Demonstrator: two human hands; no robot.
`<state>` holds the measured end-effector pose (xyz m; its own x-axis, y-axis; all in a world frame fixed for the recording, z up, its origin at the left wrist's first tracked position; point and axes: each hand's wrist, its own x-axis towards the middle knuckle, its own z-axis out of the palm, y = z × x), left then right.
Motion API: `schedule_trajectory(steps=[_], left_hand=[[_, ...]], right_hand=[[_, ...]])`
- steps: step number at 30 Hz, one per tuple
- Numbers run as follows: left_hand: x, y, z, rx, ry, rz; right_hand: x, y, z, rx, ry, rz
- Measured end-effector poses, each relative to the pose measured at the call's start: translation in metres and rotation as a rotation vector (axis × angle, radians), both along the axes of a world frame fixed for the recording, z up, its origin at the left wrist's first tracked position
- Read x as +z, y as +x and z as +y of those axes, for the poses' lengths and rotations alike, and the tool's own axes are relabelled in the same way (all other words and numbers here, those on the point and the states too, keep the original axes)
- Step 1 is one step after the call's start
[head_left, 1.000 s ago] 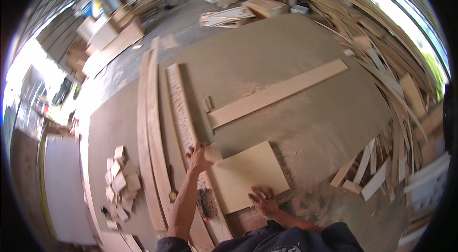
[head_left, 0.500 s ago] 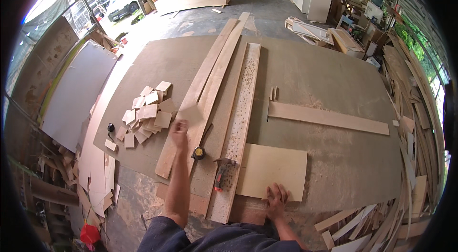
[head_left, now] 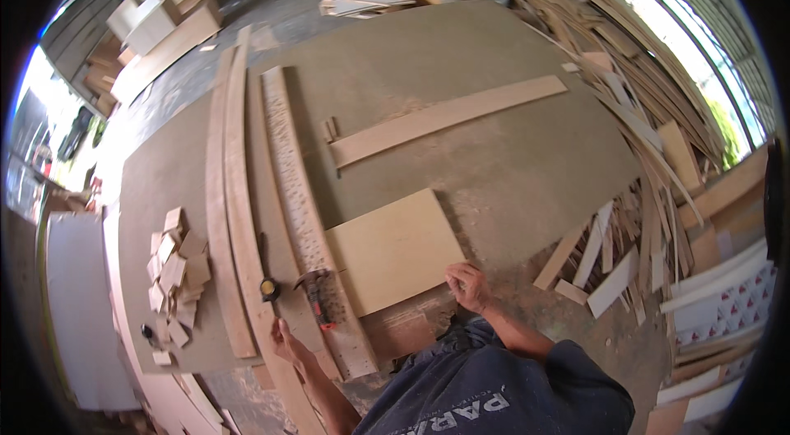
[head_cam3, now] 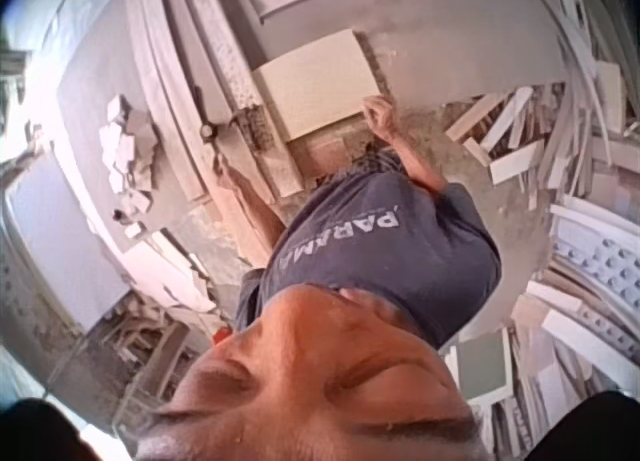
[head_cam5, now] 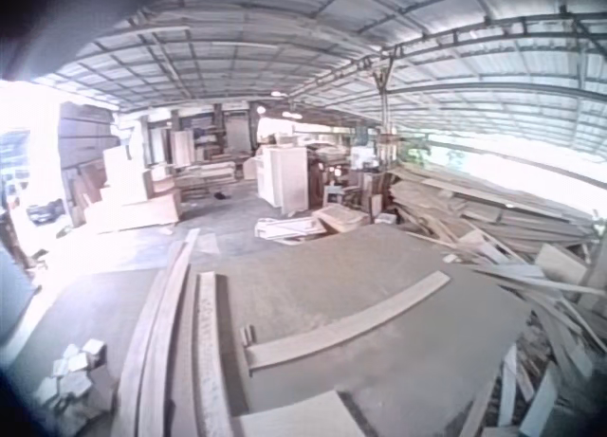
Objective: The person aligns a wooden board against a guide on a table, hammers a nail into a wooden joint, and then moves several boards around a workshop.
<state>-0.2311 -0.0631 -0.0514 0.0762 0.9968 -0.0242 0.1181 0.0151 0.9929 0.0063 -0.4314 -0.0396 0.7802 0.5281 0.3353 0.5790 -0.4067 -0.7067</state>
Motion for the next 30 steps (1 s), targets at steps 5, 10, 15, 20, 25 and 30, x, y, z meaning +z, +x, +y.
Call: schedule_trajectory(steps=[5, 10, 15, 20, 25, 30], left_hand=[[0.126, 0.046, -0.126, -0.909, -0.242, -0.465], [0.196, 0.078, -0.206, -1.836, -0.111, -0.888], [0.2, 0.115, -0.294, -1.972, -0.184, -0.946], [0.211, 0.119, -0.327, -1.483, 0.146, -1.014], [0.2, 0.13, -0.389, -1.459, 0.287, -0.916], [0.053, 0.095, -0.412, -0.948, 0.236, 1.24]], right_hand=[[0.007, 0.036, -0.121, -0.368, -0.113, 0.108], [0.048, 0.056, -0.206, -0.108, 0.356, 0.947], [0.124, 0.062, -0.236, 0.653, 0.136, 1.104], [0.146, 0.079, -0.28, 1.133, -0.095, 1.208], [0.135, 0.115, -0.301, 1.112, 0.014, 1.352], [0.042, 0.121, -0.333, 0.192, -0.226, 0.71]])
